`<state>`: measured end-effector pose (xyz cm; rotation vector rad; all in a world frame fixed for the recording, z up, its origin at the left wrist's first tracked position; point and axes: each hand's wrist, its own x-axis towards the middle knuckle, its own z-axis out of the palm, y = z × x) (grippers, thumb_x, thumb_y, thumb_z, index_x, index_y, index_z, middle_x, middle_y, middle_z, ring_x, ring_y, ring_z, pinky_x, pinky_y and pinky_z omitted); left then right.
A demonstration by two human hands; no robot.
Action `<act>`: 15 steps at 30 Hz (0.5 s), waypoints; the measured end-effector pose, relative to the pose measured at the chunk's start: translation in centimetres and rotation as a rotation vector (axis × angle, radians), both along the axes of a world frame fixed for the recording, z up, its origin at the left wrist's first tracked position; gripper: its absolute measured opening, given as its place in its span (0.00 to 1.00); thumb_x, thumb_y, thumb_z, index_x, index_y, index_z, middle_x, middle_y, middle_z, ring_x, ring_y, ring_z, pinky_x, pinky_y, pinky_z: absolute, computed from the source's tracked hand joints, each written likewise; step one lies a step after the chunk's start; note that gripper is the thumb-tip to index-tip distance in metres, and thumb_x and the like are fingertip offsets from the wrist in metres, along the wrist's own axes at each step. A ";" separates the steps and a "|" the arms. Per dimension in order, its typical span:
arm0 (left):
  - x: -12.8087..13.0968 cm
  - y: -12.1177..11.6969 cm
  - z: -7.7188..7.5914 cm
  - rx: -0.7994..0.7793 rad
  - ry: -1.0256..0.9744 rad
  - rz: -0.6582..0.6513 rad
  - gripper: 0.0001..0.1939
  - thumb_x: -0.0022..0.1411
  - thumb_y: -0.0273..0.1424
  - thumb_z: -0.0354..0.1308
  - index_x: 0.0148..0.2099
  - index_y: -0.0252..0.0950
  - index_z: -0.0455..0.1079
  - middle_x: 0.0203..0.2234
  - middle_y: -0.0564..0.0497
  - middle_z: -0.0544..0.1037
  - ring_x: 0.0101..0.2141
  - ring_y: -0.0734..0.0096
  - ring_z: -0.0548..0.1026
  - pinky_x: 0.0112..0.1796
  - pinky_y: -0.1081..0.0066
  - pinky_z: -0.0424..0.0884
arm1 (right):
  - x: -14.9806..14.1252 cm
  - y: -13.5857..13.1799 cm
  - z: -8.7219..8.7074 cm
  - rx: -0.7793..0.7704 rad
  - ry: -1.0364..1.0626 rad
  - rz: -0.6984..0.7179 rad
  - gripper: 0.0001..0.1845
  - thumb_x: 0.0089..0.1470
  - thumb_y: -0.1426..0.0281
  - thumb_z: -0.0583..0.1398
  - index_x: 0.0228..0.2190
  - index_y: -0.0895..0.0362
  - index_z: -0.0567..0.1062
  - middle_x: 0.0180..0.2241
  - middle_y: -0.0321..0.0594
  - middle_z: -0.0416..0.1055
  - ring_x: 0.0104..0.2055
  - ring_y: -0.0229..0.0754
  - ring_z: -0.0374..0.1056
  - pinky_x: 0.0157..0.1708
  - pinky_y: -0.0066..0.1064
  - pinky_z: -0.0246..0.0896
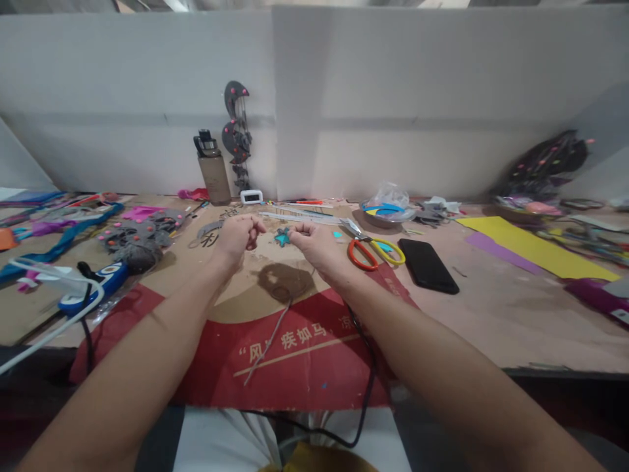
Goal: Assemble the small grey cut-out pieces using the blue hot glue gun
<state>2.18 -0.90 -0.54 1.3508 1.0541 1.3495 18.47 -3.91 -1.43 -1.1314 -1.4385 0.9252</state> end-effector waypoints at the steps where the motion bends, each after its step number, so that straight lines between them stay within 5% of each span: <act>1: -0.1 -0.1 0.1 -0.012 -0.017 -0.010 0.06 0.42 0.23 0.47 0.21 0.33 0.65 0.10 0.58 0.54 0.12 0.83 0.49 0.14 0.79 0.47 | 0.0 -0.1 0.0 -0.004 -0.001 -0.004 0.08 0.42 0.65 0.57 0.23 0.59 0.69 0.19 0.30 0.60 0.20 0.30 0.50 0.21 0.25 0.42; 5: 0.0 0.0 0.0 -0.082 -0.081 -0.072 0.06 0.46 0.25 0.48 0.26 0.33 0.65 0.12 0.60 0.53 0.12 0.84 0.46 0.14 0.79 0.43 | -0.1 -0.2 0.3 -0.010 -0.005 0.002 0.08 0.42 0.66 0.57 0.22 0.59 0.68 0.18 0.30 0.60 0.20 0.30 0.50 0.20 0.25 0.42; 11: 0.5 0.1 -0.6 0.002 -0.035 -0.175 0.07 0.50 0.27 0.55 0.35 0.32 0.67 0.21 0.55 0.65 0.18 0.82 0.61 0.20 0.77 0.61 | 0.0 0.2 0.1 0.033 -0.029 -0.020 0.09 0.42 0.65 0.56 0.23 0.58 0.68 0.18 0.30 0.60 0.19 0.30 0.51 0.20 0.24 0.43; 15: 0.0 0.5 -0.8 -0.071 -0.040 -0.159 0.03 0.51 0.29 0.53 0.28 0.34 0.63 0.15 0.59 0.58 0.14 0.83 0.53 0.15 0.78 0.50 | 0.1 0.4 -0.2 0.103 -0.082 -0.037 0.08 0.42 0.66 0.56 0.22 0.58 0.68 0.18 0.30 0.62 0.20 0.31 0.54 0.21 0.24 0.47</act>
